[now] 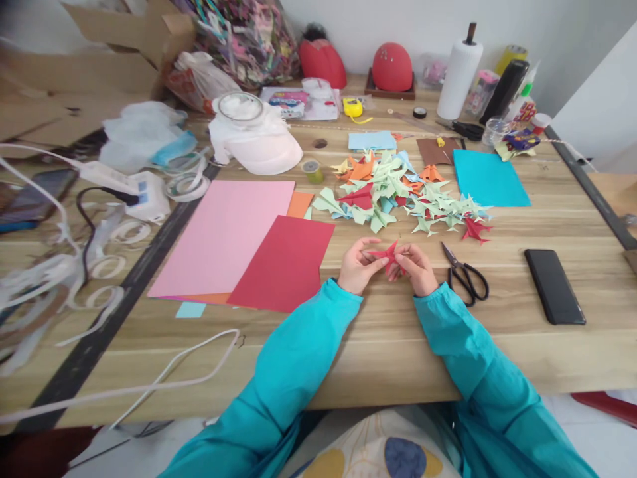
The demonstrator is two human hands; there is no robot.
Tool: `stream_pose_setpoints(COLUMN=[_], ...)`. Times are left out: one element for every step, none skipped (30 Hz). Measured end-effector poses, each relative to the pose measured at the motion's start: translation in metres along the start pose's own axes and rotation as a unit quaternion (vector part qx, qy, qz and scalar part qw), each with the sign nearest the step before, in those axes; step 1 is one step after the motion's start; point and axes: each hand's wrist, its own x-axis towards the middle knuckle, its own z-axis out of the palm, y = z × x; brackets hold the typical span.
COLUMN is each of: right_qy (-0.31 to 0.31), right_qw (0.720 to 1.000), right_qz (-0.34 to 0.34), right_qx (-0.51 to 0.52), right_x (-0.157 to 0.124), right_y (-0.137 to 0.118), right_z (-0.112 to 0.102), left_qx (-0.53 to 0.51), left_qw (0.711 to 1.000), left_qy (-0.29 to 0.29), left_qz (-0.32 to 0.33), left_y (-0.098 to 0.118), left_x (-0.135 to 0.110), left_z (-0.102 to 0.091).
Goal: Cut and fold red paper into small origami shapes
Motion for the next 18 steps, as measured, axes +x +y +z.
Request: stream_pose_setpoints(right_qy=[0.004,0.006,0.007,0.007,0.006,0.006,0.007,0.006,0.004,0.002,0.001,0.002,0.004,0.006,0.008,0.009,0.009,0.009], right_qw=[1.0,1.0,1.0,1.0,1.0,1.0,0.999,0.999,0.999,0.999,0.999,0.999,0.999,0.998,0.998,0.998,0.998,0.998], right_qz=[-0.002,-0.004,-0.006,-0.008,-0.009,-0.011,-0.014,-0.017,-0.02,-0.023,-0.027,-0.03,-0.032,-0.033,-0.034,-0.033,-0.033,-0.034], right_qx=[-0.008,-0.015,-0.02,-0.024,-0.026,-0.028,-0.029,-0.031,-0.032,-0.033,-0.035,-0.038,-0.041,-0.044,-0.047,-0.05,-0.052,-0.053], right_x=[0.0001,0.0002,0.0003,0.0003,0.0003,0.0002,0.0002,0.0001,0.0002,0.0003,0.0005,0.0007,0.0009,0.001,0.0011,0.0011,0.0011,0.001], right_y=[-0.0006,-0.0012,-0.0019,-0.0026,-0.0032,-0.0037,-0.004,-0.0041,-0.0041,-0.004,-0.0038,-0.0037,-0.0036,-0.0035,-0.0035,-0.0035,-0.0035,-0.0035], right_z=[0.0011,0.0022,0.0033,0.0043,0.005,0.0055,0.0058,0.0058,0.0057,0.0054,0.005,0.0047,0.0044,0.0042,0.0042,0.0043,0.0045,0.0047], left_qx=[0.004,0.008,0.011,0.013,0.014,0.014,0.013,0.011,0.007,0.004,0.001,-0.003,-0.007,-0.011,-0.013,-0.015,-0.015,-0.015], left_qw=[1.0,1.0,1.0,1.0,1.0,1.0,1.0,1.0,1.0,1.0,1.0,1.0,1.0,1.0,1.0,1.0,1.0,1.0], left_qy=[-0.002,-0.003,-0.004,-0.004,-0.005,-0.006,-0.006,-0.008,-0.009,-0.011,-0.013,-0.015,-0.017,-0.018,-0.015,-0.011,-0.006,0.0], left_qz=[0.001,0.001,0.002,0.002,0.002,0.001,0.001,0.0,-0.001,-0.002,-0.004,-0.006,-0.009,-0.011,-0.012,-0.012,-0.011,-0.01], left_y=[0.0001,0.0002,0.0003,0.0003,0.0003,0.0003,0.0001,0.0,-0.0001,-0.0003,-0.0004,-0.0004,-0.0005,-0.0005,-0.0006,-0.0008,-0.0011,-0.0014], left_x=[-0.0001,-0.0002,-0.0003,-0.0004,-0.0004,-0.0003,-0.0001,0.0001,0.0004,0.0006,0.0008,0.001,0.001,0.001,0.0009,0.0008,0.0007,0.0007], left_z=[-0.0001,-0.0001,0.0,0.0,0.0001,0.0,0.0,-0.0001,-0.0003,-0.0003,-0.0003,-0.0002,0.0001,0.0005,0.001,0.0015,0.0019,0.0022])
